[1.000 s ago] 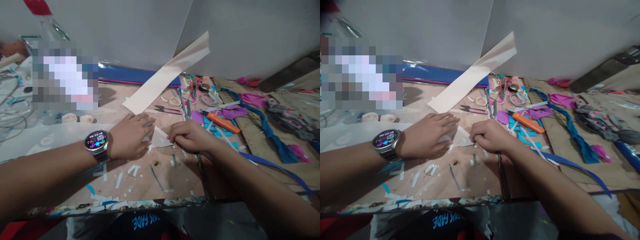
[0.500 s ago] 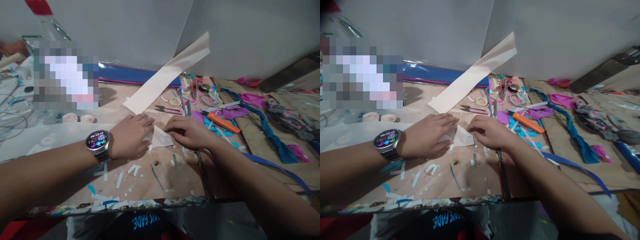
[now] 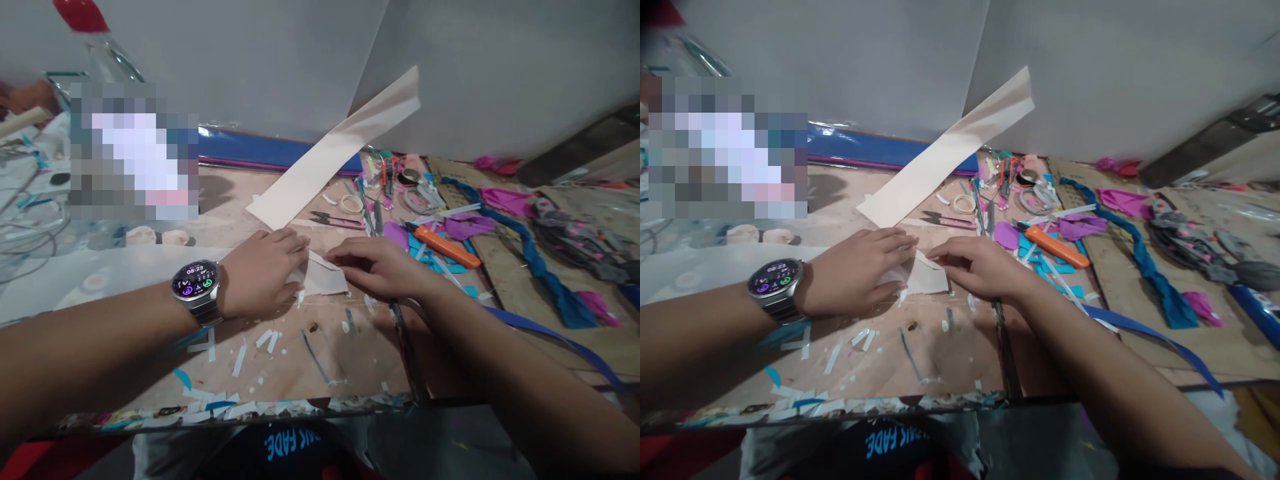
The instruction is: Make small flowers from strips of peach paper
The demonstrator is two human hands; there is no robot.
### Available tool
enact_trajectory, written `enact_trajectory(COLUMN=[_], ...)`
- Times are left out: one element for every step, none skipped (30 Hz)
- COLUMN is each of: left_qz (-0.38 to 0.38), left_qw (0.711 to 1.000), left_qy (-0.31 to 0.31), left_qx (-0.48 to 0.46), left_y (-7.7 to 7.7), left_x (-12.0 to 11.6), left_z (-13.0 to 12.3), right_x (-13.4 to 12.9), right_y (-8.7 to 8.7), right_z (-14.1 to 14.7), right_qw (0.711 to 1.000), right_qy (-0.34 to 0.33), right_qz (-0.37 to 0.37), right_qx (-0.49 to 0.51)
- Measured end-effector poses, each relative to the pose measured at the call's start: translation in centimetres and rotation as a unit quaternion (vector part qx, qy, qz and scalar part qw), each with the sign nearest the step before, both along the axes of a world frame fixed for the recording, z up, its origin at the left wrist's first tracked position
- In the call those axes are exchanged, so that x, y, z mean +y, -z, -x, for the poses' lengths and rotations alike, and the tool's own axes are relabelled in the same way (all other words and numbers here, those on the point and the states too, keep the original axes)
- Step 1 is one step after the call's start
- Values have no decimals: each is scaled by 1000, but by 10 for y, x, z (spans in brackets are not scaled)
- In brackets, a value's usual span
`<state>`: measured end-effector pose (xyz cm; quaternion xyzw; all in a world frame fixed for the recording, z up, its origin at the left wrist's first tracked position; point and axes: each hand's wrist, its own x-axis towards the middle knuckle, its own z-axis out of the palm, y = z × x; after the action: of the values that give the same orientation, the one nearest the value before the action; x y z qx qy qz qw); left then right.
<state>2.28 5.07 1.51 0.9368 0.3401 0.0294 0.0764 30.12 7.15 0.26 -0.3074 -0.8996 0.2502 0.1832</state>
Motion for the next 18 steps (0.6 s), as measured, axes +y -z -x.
enact_trajectory(left_qz=[0,0,0,2,5,8,13,19,26,33,40,47,55,65,78,95,115,136], left_qw=[1000,1000,1000,1000,1000,999,999,998,997,996,994,992,989,985,982,977,973,968], left_qy=[2,3,4,4,2,-2,-5,-5,-3,0,3,6,9,11,13,13,8,1], left_qx=[-3,-6,-11,-16,-22,-31,-41,-53,-67,-83,-100,-119,-138,-157,-174,-190,-202,-213], left_y=[0,0,1,1,2,2,2,2,2,2,1,0,-1,-3,-4,-6,-8,-10], left_x=[0,0,0,0,0,0,1,1,2,3,5,7,8,10,12,13,14,15], left_z=[0,0,0,0,0,0,1,1,2,2,3,3,4,4,4,5,5,5], right_x=[-1,-1,-1,-1,-1,-1,-1,-2,-2,-2,-3,-4,-5,-6,-7,-8,-9,-10], right_y=[1,1,2,3,3,3,3,2,1,0,-1,-2,-3,-4,-5,-5,-6,-7], right_z=[0,0,0,0,1,1,1,1,1,2,2,3,4,5,7,9,10,13], right_qw=[1000,1000,1000,999,999,999,998,998,997,997,996,996,995,995,994,994,993,993], right_qy=[-3,-10,-19,-27,-33,-35,-36,-36,-37,-39,-42,-47,-52,-55,-57,-57,-56,-55], right_qz=[2,5,10,14,18,22,26,30,33,35,36,35,33,30,26,21,17,12], right_qx=[5,10,13,17,23,31,38,45,54,61,68,73,78,83,89,95,102,107])
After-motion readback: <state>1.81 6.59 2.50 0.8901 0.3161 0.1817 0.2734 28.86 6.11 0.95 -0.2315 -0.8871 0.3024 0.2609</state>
